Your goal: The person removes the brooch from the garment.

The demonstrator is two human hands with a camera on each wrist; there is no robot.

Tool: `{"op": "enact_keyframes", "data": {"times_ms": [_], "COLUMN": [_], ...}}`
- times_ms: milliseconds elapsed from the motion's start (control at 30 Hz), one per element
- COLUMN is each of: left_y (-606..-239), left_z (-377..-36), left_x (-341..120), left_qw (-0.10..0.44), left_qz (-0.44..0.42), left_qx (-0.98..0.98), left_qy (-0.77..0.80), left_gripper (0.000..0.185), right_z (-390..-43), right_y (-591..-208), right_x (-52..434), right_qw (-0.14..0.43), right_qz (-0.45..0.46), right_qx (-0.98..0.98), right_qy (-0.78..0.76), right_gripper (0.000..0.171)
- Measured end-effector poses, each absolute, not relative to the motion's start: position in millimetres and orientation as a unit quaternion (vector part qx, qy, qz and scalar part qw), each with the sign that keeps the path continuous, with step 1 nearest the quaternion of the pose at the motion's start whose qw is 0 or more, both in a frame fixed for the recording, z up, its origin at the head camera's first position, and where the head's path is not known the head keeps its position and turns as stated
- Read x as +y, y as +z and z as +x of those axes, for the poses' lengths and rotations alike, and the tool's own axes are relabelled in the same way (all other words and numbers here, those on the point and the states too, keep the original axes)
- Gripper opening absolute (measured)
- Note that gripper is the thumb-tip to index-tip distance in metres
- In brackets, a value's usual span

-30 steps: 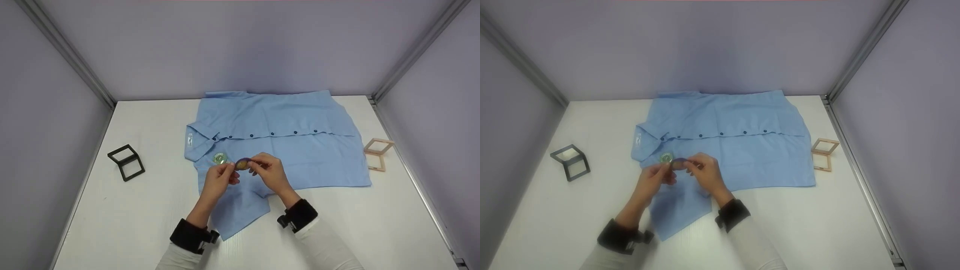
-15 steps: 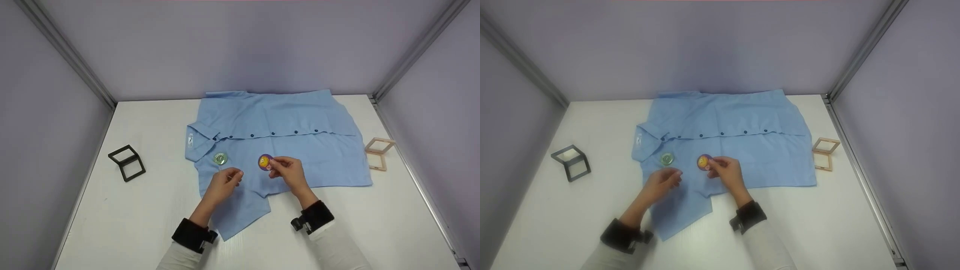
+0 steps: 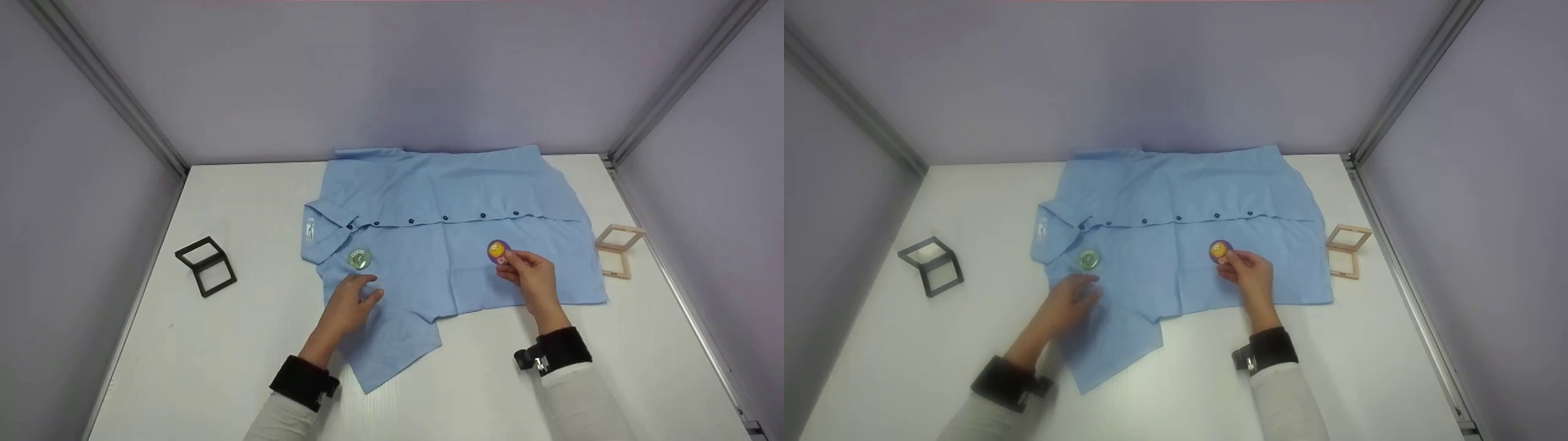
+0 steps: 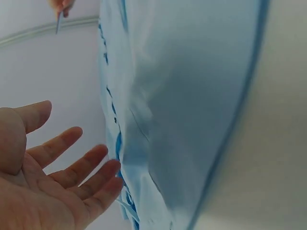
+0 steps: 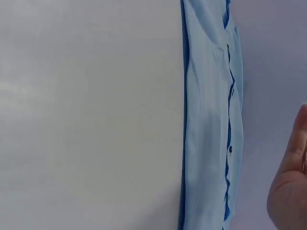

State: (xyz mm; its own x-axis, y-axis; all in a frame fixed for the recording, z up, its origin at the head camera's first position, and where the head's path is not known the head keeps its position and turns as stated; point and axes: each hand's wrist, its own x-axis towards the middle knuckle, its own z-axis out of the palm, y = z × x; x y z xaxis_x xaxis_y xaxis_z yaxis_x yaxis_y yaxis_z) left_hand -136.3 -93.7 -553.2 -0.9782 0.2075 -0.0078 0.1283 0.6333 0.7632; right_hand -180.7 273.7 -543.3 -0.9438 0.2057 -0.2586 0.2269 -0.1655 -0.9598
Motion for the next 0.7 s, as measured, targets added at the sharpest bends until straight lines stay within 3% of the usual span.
{"op": "enact_keyframes", "data": {"times_ms": [400,700], "left_y": [-576.7,-577.4], "left_z": [-136.5,-132.6], "left_x": [-107.6,-119.2], "left_qw": [0.074,0.098], "left_qz": [0.087,0.057], "left_qx": [0.962,0.971], "left_qy": [0.25,0.211], "left_gripper": [0.069,0.074], "right_z": [-179.6,-178.3], "right_y": [-537.4,-533.1], "right_x": [332.5,363.1], "right_qw": [-0.027,-0.051], "right_qz": [0.224,0.259], "right_qx": [0.607,0.563], "right_qy": [-0.762,-0.783], "right_gripper": [0.028,0.022]}}
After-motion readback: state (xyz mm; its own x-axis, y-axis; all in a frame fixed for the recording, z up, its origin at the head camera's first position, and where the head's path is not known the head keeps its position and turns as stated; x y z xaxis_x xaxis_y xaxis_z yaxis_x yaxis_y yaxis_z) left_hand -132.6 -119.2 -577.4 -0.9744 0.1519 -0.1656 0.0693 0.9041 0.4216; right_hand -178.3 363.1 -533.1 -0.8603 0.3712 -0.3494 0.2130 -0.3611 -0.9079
